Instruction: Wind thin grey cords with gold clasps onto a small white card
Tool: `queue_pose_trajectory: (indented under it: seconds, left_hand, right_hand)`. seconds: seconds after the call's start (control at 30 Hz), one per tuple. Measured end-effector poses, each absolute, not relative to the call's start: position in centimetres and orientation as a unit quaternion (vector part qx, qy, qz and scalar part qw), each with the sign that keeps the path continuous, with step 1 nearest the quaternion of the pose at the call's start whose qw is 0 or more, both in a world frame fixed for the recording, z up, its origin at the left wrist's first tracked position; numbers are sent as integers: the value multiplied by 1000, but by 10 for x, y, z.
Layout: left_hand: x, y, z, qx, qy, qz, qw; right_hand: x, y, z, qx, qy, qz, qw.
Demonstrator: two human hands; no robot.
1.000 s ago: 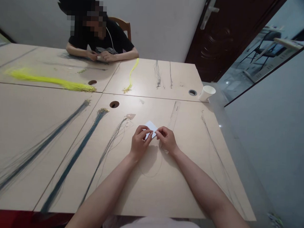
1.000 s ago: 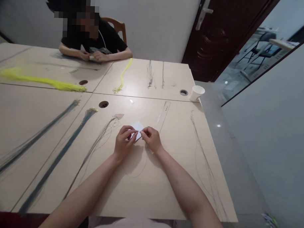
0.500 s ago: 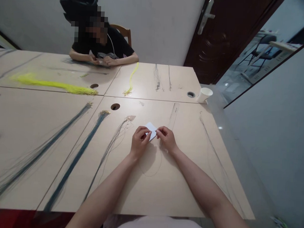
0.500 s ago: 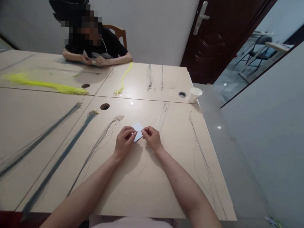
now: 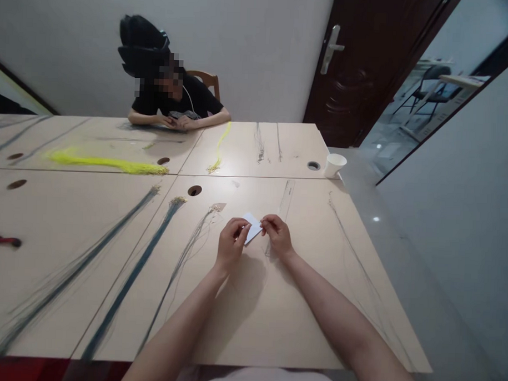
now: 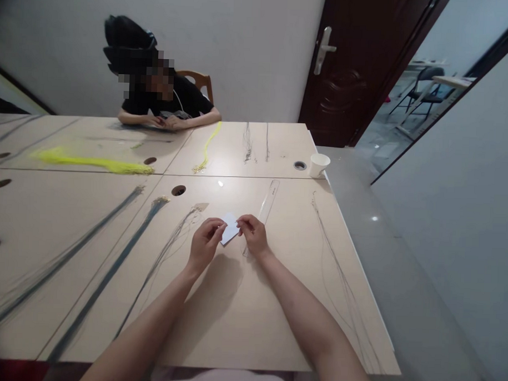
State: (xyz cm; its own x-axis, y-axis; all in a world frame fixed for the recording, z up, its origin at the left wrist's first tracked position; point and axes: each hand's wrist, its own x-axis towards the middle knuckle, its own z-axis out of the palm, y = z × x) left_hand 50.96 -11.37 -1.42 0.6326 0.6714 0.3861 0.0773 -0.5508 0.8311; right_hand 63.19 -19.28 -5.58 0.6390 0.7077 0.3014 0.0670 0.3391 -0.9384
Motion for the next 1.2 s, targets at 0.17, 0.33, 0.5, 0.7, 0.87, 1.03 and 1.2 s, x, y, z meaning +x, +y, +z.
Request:
queue_pose_trajectory:
  seconds: [0.17,0.33,0.5,0.7,0.87,1.03,1.2]
  left_hand:
    - [503,-122,-2,800,222,376,412]
    - [494,-132,14,784,218,389,432]
    - [485,-145,32,752,201,395,489]
    - [475,-155,53,736,194,304,572]
    - [471,-155,54,733,212,238,601]
    - [467,-151,43,718,244,188,624]
    - [468,-143,27,691,273,188,642]
  right_hand:
    - [627,-200,-44,-552,-413,90,719]
    - [621,-209,-31,-546,-447,8,708]
    - [614,-219,-20,-551,-471,-24,688]
    - [609,-226,-12,-527,-521,-43,670]
    - [609,-226,-16,-539,-543,-9,644]
    - [607,-223,-22,-540,-565,15,623]
    - [603,-217,-28,-556,-572,27,602]
